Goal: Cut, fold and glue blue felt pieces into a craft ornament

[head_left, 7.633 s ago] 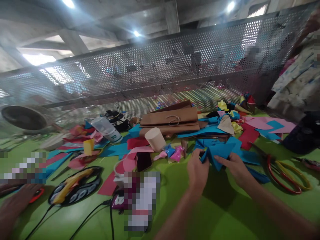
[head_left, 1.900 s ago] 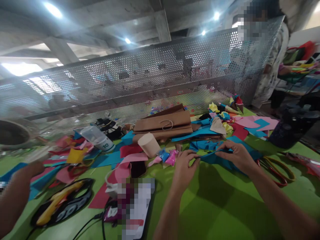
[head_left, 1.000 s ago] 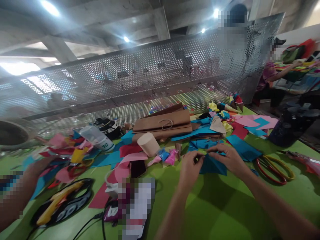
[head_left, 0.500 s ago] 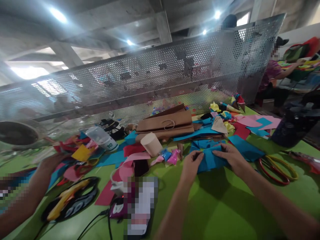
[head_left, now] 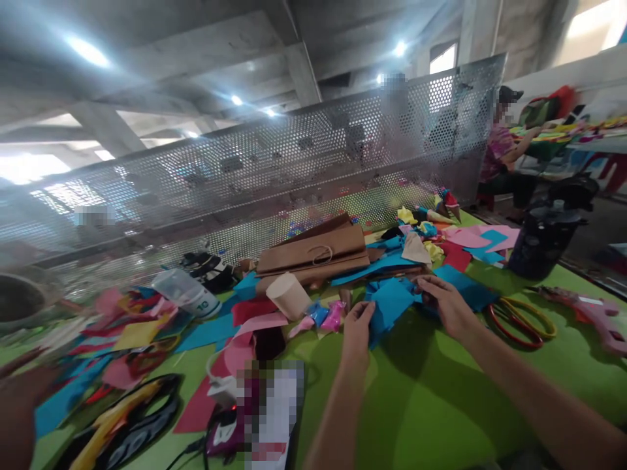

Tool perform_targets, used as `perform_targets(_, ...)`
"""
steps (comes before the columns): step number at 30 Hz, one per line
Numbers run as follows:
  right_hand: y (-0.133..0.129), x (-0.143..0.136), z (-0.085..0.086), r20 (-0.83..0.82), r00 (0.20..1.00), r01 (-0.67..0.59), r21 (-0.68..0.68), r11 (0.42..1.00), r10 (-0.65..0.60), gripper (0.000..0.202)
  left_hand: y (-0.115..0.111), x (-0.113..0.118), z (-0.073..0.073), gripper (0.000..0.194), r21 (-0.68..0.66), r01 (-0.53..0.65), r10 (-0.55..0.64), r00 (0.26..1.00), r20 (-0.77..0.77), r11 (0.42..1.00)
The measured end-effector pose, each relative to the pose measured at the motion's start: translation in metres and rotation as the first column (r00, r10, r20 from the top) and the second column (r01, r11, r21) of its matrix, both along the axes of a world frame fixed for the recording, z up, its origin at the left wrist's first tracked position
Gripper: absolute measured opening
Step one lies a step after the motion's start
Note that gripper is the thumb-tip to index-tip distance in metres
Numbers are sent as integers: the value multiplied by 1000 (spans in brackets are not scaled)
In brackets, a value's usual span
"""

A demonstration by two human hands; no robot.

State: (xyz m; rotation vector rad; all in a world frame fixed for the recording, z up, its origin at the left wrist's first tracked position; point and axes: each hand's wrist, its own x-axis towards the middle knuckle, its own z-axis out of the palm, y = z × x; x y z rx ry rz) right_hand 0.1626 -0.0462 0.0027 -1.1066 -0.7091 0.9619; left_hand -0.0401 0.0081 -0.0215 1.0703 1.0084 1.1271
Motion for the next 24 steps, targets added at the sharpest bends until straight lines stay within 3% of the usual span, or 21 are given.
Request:
perform_targets(8,-2,0,4,47,997,-59,17,998,59,34,-2,1,6,42,20,-12,13,997,-70,1000)
perform_targets(16,0,-9,0,217,964,-170,60,984,154,41,-7,5,9,32,197,6,38,975,-220,980)
perform_targets(24,-4,-18,-5,386,913,-178,87,980,131,47,-13,11,16,29,309,-33,125,951,-282,951)
